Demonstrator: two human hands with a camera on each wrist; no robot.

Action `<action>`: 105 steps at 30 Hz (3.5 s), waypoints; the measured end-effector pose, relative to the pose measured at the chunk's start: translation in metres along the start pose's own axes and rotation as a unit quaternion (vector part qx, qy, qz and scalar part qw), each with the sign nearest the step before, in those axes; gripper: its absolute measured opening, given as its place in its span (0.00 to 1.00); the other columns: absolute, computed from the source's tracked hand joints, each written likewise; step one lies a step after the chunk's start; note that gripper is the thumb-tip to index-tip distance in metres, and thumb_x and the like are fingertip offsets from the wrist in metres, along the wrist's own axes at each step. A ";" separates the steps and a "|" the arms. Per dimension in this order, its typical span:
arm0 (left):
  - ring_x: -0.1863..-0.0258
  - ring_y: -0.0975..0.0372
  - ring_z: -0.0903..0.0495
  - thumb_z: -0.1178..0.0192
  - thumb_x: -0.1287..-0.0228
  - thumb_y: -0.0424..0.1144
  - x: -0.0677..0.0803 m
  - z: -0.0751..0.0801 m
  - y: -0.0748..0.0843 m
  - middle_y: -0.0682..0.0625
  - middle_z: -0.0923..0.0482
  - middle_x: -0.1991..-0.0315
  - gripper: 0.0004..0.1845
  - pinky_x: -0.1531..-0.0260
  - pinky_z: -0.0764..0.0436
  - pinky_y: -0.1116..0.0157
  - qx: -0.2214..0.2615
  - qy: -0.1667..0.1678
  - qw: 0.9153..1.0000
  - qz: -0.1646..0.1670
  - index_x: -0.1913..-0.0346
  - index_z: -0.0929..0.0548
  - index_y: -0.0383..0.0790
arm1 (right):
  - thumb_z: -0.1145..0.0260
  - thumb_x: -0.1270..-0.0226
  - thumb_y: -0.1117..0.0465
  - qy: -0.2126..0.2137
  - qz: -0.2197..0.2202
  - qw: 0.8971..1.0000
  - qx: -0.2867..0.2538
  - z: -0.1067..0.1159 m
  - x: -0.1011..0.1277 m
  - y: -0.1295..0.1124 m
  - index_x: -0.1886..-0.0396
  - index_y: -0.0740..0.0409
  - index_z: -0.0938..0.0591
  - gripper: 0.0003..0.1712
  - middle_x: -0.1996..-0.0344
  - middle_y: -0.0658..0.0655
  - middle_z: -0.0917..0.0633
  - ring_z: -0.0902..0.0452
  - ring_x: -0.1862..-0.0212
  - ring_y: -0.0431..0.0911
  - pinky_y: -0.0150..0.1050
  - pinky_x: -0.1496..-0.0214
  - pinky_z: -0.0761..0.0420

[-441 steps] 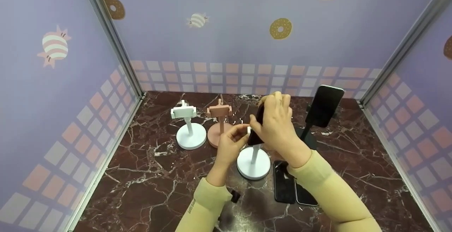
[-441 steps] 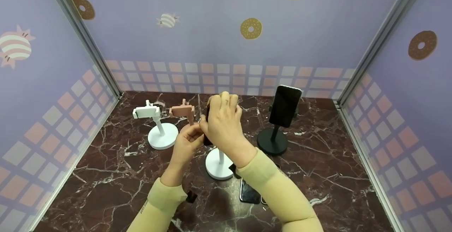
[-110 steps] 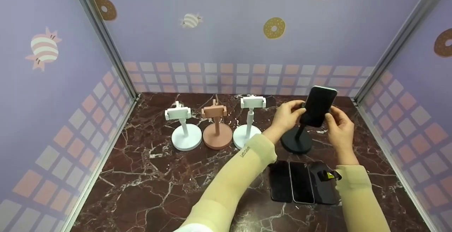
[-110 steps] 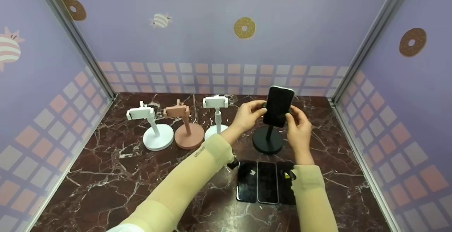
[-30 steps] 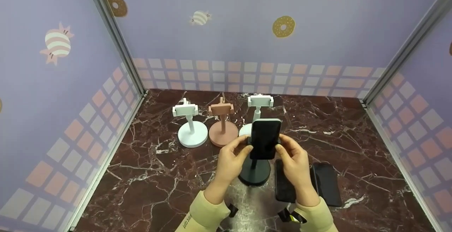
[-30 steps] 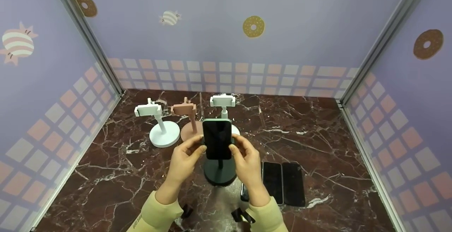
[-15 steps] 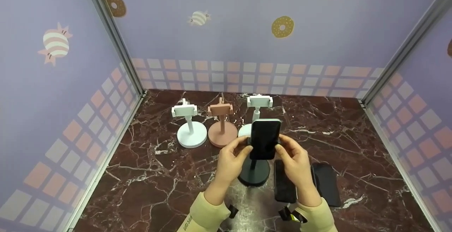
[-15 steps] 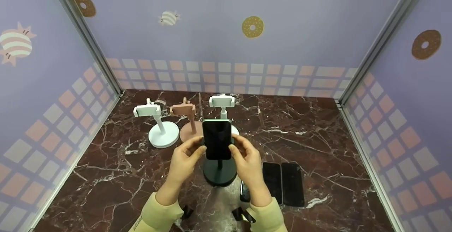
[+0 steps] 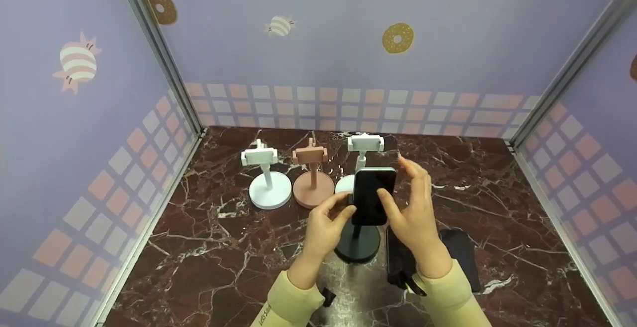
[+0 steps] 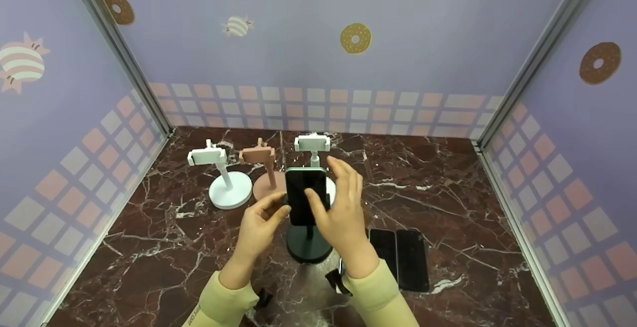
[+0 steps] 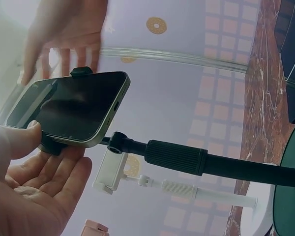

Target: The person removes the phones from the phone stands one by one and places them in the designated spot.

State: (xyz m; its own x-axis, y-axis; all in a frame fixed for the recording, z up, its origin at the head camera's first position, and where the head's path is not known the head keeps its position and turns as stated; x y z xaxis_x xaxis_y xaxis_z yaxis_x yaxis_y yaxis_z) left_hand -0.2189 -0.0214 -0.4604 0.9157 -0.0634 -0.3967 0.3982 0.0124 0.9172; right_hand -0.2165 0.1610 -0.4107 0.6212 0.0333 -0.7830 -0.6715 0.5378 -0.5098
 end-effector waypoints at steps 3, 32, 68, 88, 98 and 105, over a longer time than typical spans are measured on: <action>0.53 0.52 0.12 0.33 0.32 0.33 0.000 0.000 0.000 0.35 0.13 0.51 0.17 0.52 0.14 0.69 -0.010 -0.001 1.000 0.000 0.43 0.16 0.28 | 0.25 0.37 0.65 -0.008 0.041 0.998 0.038 -0.002 -0.009 -0.008 0.28 0.65 0.32 0.39 0.33 0.68 0.27 0.34 0.35 0.61 0.50 0.33 0.32; 0.50 0.48 0.12 0.34 0.30 0.35 0.000 0.003 -0.001 0.37 0.13 0.47 0.18 0.52 0.14 0.66 -0.048 -0.003 0.999 -0.014 0.41 0.16 0.31 | 0.24 0.38 0.57 -0.074 0.090 0.976 0.186 -0.027 -0.024 -0.033 0.40 0.54 0.25 0.29 0.55 0.66 0.25 0.35 0.51 0.60 0.53 0.58 0.23; 0.47 0.47 0.14 0.37 0.28 0.32 -0.005 0.003 0.000 0.36 0.14 0.49 0.14 0.44 0.15 0.56 -0.047 -0.022 0.999 -0.015 0.44 0.16 0.28 | 0.21 0.45 0.55 -0.058 0.011 0.949 0.309 -0.042 -0.028 -0.045 0.54 0.63 0.28 0.29 0.59 0.66 0.27 0.34 0.56 0.62 0.51 0.75 0.21; 0.53 0.50 0.13 0.39 0.30 0.26 -0.004 0.000 0.000 0.39 0.12 0.54 0.10 0.49 0.14 0.61 -0.085 -0.006 0.995 -0.053 0.49 0.15 0.31 | 0.24 0.44 0.58 -0.062 -0.009 0.946 0.319 -0.044 -0.028 -0.047 0.55 0.63 0.27 0.25 0.58 0.67 0.27 0.35 0.54 0.64 0.54 0.73 0.24; 0.54 0.51 0.13 0.40 0.32 0.23 -0.005 -0.002 0.001 0.39 0.12 0.55 0.11 0.50 0.14 0.60 -0.096 -0.002 0.992 -0.076 0.49 0.16 0.30 | 0.24 0.44 0.58 -0.071 -0.022 0.947 0.311 -0.044 -0.030 -0.047 0.55 0.63 0.27 0.24 0.56 0.68 0.27 0.36 0.52 0.64 0.54 0.70 0.25; 0.53 0.49 0.13 0.39 0.32 0.24 -0.006 -0.002 0.000 0.38 0.13 0.54 0.10 0.49 0.13 0.60 -0.086 -0.003 0.993 -0.077 0.49 0.16 0.29 | 0.25 0.43 0.58 -0.090 -0.038 0.947 0.305 -0.041 -0.032 -0.049 0.54 0.62 0.28 0.24 0.54 0.68 0.28 0.36 0.50 0.65 0.55 0.68 0.24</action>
State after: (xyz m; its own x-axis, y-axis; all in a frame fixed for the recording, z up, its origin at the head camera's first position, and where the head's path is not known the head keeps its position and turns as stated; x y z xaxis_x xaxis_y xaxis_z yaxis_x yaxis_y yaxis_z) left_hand -0.2243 -0.0189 -0.4585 0.8427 -0.0834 -0.5319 0.5379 0.1721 0.8253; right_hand -0.2203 0.0991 -0.3757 0.7533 0.0890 -0.6517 -0.2985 0.9291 -0.2182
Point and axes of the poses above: each hand's wrist, its own x-axis away from the middle knuckle, its own z-axis out of the back of the hand, y = z × x, the point moved 2 cm from there along -x, towards the middle knuckle
